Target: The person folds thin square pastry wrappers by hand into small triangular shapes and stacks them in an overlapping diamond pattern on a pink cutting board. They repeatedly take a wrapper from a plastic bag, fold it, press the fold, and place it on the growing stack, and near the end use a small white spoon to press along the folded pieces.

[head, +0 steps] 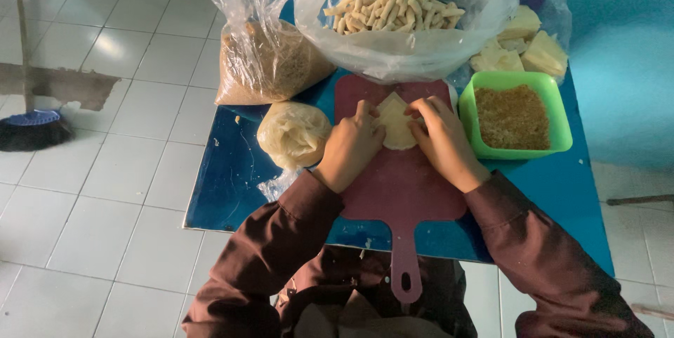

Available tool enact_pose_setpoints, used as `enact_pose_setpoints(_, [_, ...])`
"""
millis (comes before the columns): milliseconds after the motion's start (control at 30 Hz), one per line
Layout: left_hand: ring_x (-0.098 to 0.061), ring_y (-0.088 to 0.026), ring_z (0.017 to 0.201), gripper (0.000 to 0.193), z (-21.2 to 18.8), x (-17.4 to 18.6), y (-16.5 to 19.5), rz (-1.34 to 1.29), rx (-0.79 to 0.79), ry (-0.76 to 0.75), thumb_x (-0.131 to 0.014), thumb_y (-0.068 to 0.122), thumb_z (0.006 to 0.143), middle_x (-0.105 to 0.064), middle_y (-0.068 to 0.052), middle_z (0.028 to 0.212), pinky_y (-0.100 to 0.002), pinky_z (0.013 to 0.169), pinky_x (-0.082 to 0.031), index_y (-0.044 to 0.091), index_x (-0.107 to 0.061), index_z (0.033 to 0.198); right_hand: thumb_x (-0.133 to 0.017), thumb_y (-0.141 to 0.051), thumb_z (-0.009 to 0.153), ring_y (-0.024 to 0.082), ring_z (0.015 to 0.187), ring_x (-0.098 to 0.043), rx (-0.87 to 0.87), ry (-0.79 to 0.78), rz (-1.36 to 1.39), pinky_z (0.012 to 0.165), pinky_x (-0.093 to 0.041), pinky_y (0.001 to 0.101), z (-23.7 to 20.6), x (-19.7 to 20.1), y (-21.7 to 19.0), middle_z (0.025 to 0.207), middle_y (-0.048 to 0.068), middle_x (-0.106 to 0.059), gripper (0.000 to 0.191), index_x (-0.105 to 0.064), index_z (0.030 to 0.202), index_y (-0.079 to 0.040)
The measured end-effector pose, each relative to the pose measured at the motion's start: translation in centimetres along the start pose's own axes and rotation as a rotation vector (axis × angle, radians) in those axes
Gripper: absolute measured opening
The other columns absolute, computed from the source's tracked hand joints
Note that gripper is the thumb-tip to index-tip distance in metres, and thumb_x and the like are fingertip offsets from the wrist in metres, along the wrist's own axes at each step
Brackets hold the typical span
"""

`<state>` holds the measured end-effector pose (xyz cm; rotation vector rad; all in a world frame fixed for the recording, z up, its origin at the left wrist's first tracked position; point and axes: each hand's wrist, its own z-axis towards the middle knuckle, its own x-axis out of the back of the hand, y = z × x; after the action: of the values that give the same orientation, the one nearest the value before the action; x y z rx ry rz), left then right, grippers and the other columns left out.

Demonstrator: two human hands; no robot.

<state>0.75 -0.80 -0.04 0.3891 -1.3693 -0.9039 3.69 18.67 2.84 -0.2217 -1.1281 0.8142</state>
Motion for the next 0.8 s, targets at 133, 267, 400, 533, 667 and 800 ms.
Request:
enact_pose_setpoints(133, [-0.072, -0.042, 0.08, 0.034, -0.1, 0.9, 0.2, -0.011, 0.036, 0.053, -0.069, 0.032, 0.093, -0.074, -0.021, 0.086, -0.048, 0.067, -0.058, 0.005, -0.057, 0.111, -0.069, -0.001, 0.088, 0.038, 0.099, -0.062, 0.12, 0.055, -0.108, 0.08, -0.05, 0.0437, 0.1, 0.5, -0.5, 0.104, 0.015, -0.06, 0.018, -0.063, 0.106, -0.003])
enact_pose_setpoints(267, [-0.078, -0.032, 0.085, 0.027, 0.0, 2.4, 1.4, -0.327, -0.112, 0.045, -0.065, 0.023, 0.1, -0.075, -0.018, 0.094, -0.039, 0.069, -0.061, 0.004, -0.056, 0.117, -0.071, -0.01, 0.095, 0.034, 0.101, -0.058, 0.068, 0.118, -0.194, 0.085, -0.047, 0.0444, 0.3, 0.6, -1.0, 0.105, 0.011, -0.064, 0.014, -0.067, 0.108, -0.006])
enact_pose_setpoints(400, [-0.068, -0.023, 0.079, 0.043, -0.6, 4.1, 2.4, -0.715, -0.096, -0.205, -0.052, 0.003, 0.097, -0.069, -0.016, 0.122, -0.034, 0.061, -0.056, 0.004, -0.048, 0.14, -0.06, -0.021, 0.101, 0.014, 0.1, -0.06, -0.226, -0.157, 0.487, 0.087, -0.049, 0.0308, -0.1, 0.5, -0.6, 0.11, 0.0, -0.064, 0.025, -0.063, 0.123, -0.008])
enact_pose_setpoints(533, [-0.068, -0.019, 0.118, 0.047, -0.2, 3.9, 2.7, -0.686, -0.366, -0.083, -0.056, 0.001, 0.101, -0.064, -0.013, 0.135, -0.032, 0.094, -0.058, 0.002, -0.045, 0.146, -0.063, -0.02, 0.102, 0.007, 0.108, -0.061, -0.246, -0.203, 0.855, 0.094, -0.051, 0.025, -0.4, 0.0, 0.4, 0.112, -0.001, -0.063, 0.027, -0.059, 0.123, -0.004])
enact_pose_setpoints(667, [-0.065, -0.016, 0.117, 0.043, 0.5, 3.1, 1.7, -0.68, -0.313, -0.051, -0.068, 0.009, 0.099, -0.067, -0.011, 0.126, -0.029, 0.096, -0.055, 0.001, -0.051, 0.138, -0.069, -0.013, 0.104, 0.008, 0.101, -0.063, -0.216, -0.04, 0.605, 0.086, -0.053, 0.0262, -0.8, 0.8, 0.8, 0.107, 0.003, -0.066, 0.021, -0.063, 0.119, 0.0])
enact_pose_setpoints(800, [-0.064, -0.009, 0.091, 0.032, 0.9, 2.6, 0.7, -0.919, -0.002, -0.293, -0.068, 0.02, 0.102, -0.07, -0.006, 0.105, -0.025, 0.076, -0.053, 0.0, -0.061, 0.127, -0.075, -0.005, 0.097, 0.015, 0.102, -0.068, 0.029, 0.141, 0.171, 0.089, -0.054, 0.0299, -0.1, 1.8, -0.3, 0.115, 0.007, -0.065, 0.026, -0.062, 0.119, -0.001])
